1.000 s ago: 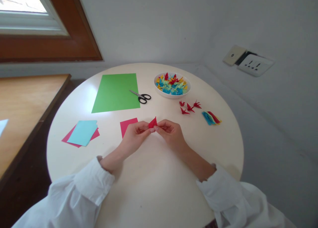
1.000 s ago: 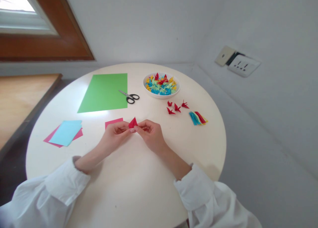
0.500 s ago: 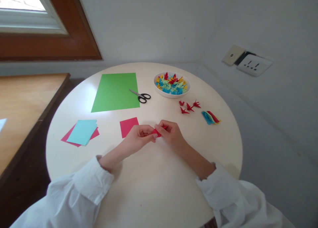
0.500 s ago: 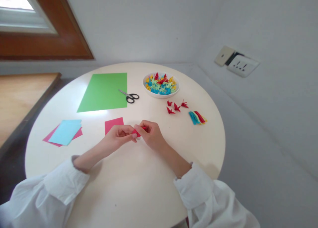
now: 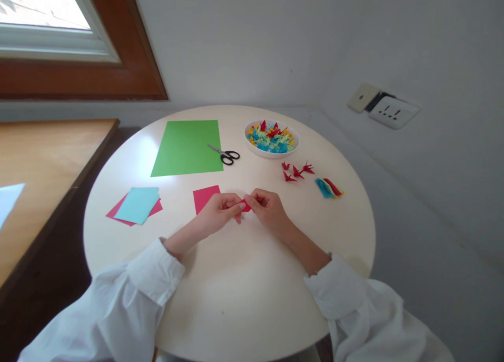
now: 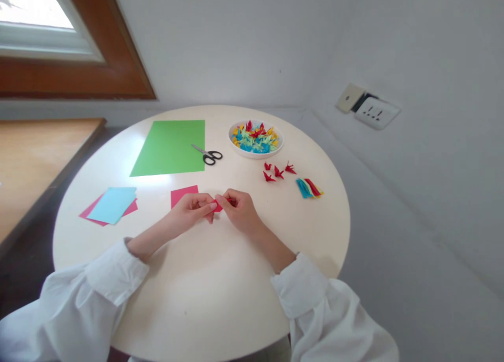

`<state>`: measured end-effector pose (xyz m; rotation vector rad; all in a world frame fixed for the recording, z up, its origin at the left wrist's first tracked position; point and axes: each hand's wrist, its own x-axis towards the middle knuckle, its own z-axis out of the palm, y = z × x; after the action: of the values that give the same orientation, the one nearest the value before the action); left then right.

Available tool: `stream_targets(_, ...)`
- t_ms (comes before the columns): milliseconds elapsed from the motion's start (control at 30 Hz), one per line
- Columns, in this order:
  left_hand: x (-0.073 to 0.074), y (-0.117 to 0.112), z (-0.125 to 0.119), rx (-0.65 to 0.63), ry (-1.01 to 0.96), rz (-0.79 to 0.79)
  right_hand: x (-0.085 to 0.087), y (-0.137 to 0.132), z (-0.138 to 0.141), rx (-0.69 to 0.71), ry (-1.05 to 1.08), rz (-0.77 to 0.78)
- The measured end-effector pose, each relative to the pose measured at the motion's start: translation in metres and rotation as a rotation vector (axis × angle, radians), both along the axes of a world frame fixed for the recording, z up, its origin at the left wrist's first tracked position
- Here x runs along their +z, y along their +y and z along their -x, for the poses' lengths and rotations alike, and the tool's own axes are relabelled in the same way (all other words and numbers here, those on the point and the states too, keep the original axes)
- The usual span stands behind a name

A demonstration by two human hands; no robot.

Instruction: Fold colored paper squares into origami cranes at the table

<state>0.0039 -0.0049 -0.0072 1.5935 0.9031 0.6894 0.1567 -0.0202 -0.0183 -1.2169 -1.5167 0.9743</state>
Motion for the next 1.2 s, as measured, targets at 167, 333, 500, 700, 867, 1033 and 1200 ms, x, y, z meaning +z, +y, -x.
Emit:
stream_targets(167, -0.001, 0.001, 0.005, -0.021, 0.035, -0.057, -0.002, 0.003, -0.003, -0.042, -0.05, -0.044)
stream_targets(333, -0.002, -0.003, 0.008, 0.001, 0.054, -0.127, -0.007, 0.005, -0.006, -0.089, -0.067, -0.074)
stream_targets(500, 0.0, -0.01, 0.011, 0.105, 0.071, -0.17, -0.017, 0.01, -0.014, -0.282, -0.045, -0.103)
stream_targets(700, -0.006, -0.019, 0.02, 0.318, -0.015, -0.322, -0.021, 0.006, -0.018, -0.346, -0.046, -0.137)
stream_targets(867, -0.013, -0.031, 0.021, 0.433, -0.056, -0.377, -0.022, -0.009, -0.016, -0.361, -0.038, -0.153)
stream_targets(1033, -0.016, -0.038, 0.021, 0.498, -0.066, -0.432, -0.025, -0.022, -0.018, -0.38, -0.027, -0.165)
stream_targets(1200, -0.022, -0.034, 0.023, 0.56, -0.07, -0.471, -0.029, -0.022, -0.02, -0.405, -0.001, -0.178)
